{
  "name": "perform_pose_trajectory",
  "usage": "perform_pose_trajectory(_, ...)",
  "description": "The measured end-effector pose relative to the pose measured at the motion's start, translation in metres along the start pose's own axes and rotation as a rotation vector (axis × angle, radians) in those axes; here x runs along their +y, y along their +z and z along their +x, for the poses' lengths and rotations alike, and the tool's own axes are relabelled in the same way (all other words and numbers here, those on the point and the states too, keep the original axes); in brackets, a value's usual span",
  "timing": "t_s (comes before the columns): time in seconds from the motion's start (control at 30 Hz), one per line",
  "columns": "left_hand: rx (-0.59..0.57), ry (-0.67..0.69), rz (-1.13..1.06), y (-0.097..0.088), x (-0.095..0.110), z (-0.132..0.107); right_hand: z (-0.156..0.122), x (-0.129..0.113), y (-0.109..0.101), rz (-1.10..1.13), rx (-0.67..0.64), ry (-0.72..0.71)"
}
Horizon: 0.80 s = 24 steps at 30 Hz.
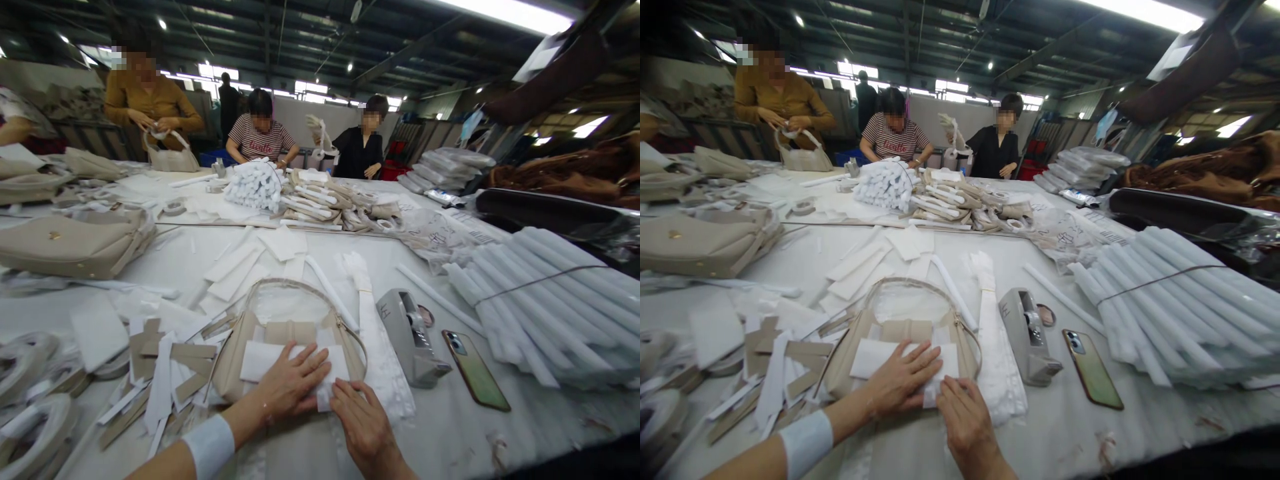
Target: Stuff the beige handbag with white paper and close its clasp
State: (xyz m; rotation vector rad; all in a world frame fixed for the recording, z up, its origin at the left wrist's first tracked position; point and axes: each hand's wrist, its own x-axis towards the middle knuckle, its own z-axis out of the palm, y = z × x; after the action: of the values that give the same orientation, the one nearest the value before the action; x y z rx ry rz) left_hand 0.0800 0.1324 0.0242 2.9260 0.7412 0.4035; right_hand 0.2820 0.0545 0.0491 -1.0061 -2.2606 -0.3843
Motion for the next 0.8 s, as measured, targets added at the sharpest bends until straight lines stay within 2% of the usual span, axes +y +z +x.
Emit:
perform_pose_trajectory(0.1, 0.004, 0.02, -0.029, -0.002, 0.0, 0.0, -0.003, -0.004, -0.002, -0.001, 0.006, -0.017)
perform_pose_trajectory(0.17, 0.0, 0.031, -0.057, -0.003, -0.001, 0.0, 0.0, -0.005, -0.005, 0.048, -0.035, 0.018)
perform_pose_trajectory(0.27, -0.007, 0.04, -0.073, -0.003, -0.001, 0.0, 0.016, 0.001, -0.01, 0.107, -0.102, 0.196)
perform_pose_trajectory(0.37, -0.013, 0.039, -0.051, -0.003, -0.002, 0.001, 0.038, 0.014, -0.001, 0.052, -0.091, 0.323)
perform_pose_trajectory(0.47, -0.016, 0.029, -0.037, -0.004, -0.001, 0.002, 0.047, 0.024, 0.022, -0.022, -0.162, 0.3)
perform_pose_trajectory(0.63, -0.004, 0.001, -0.033, -0.001, 0.002, 0.002, 0.029, 0.028, 0.052, -0.077, -0.304, 0.193)
perform_pose_trajectory(0.8, 0.003, 0.017, -0.046, 0.005, -0.001, 0.002, 0.01, 0.035, 0.06, -0.042, -0.249, 0.124)
